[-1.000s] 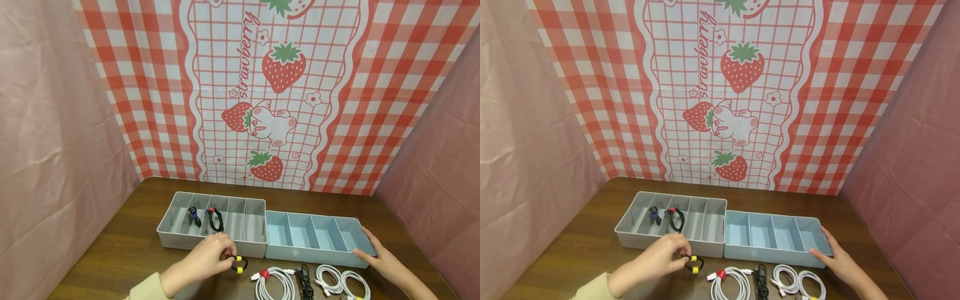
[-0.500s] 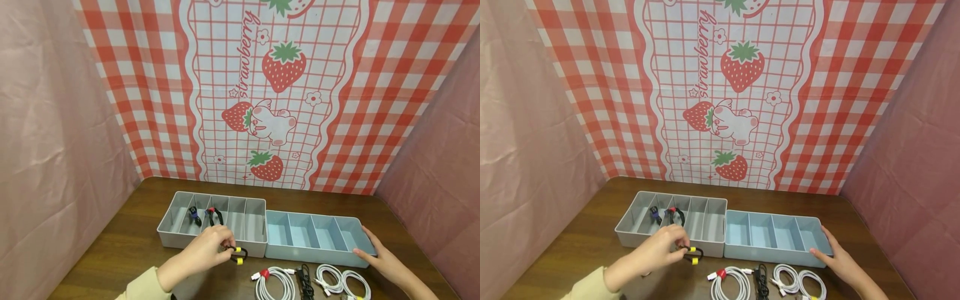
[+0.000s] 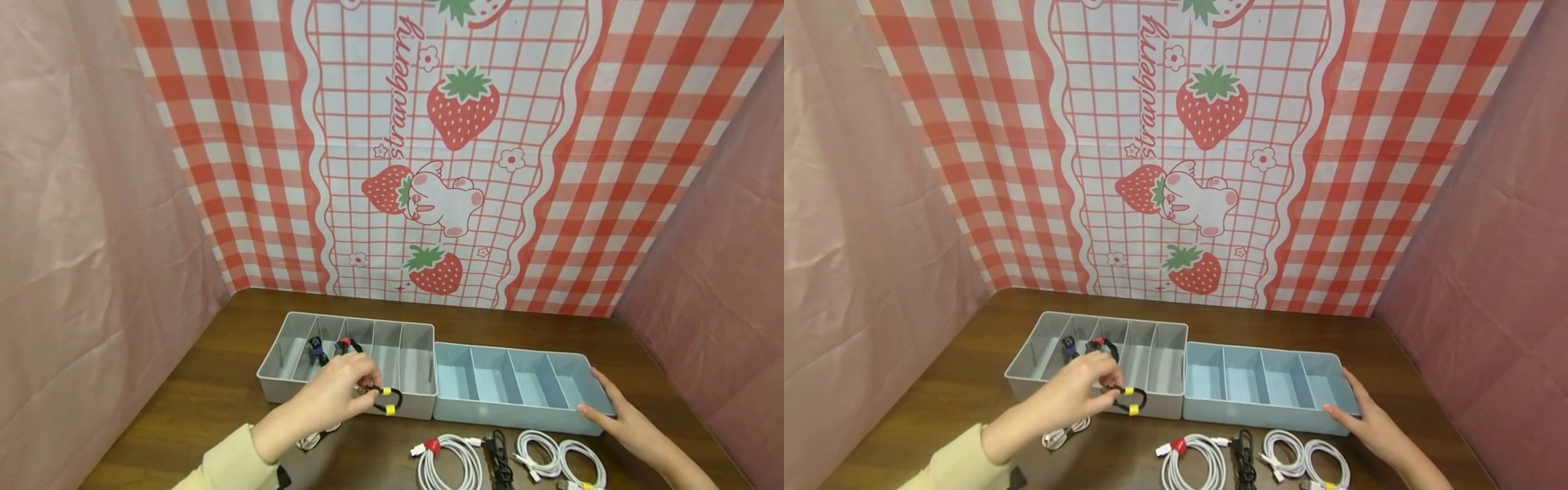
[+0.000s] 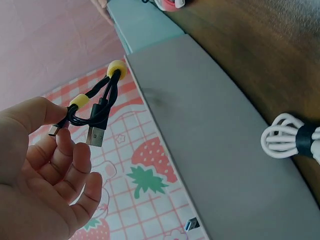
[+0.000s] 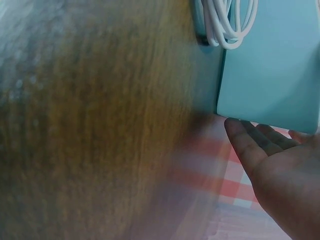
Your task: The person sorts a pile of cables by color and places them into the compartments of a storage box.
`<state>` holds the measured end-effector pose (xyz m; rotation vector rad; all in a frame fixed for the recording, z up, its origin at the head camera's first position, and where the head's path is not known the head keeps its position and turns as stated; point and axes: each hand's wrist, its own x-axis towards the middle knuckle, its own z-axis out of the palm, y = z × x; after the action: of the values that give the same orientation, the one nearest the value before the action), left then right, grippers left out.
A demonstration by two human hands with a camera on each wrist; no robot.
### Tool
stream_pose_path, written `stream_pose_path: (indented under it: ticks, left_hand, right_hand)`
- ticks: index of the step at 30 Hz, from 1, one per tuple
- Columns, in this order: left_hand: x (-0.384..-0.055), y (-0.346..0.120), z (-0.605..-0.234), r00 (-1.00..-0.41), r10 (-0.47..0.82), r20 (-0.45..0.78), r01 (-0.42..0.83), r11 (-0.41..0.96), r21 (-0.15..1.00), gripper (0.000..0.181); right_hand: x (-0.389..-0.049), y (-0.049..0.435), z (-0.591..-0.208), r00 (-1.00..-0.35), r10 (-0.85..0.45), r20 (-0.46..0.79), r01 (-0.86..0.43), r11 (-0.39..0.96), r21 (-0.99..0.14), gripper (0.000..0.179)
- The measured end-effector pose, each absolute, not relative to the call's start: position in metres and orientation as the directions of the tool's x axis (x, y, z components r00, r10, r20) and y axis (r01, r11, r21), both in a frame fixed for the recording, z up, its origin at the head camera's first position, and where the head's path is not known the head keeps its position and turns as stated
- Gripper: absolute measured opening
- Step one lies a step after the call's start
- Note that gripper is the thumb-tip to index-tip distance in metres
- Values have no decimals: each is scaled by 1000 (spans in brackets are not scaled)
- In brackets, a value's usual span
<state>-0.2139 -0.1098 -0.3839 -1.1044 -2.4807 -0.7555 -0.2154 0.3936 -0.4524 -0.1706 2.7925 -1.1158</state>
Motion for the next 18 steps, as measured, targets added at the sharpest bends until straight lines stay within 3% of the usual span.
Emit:
stream_pose_path:
  ticks: [18]
  left_hand:
    - [-227, -113, -362, -662, 532, 527, 728, 622, 288, 12]
  right_hand:
    - [-215, 393, -451, -984, -158, -83, -56, 716, -696, 88]
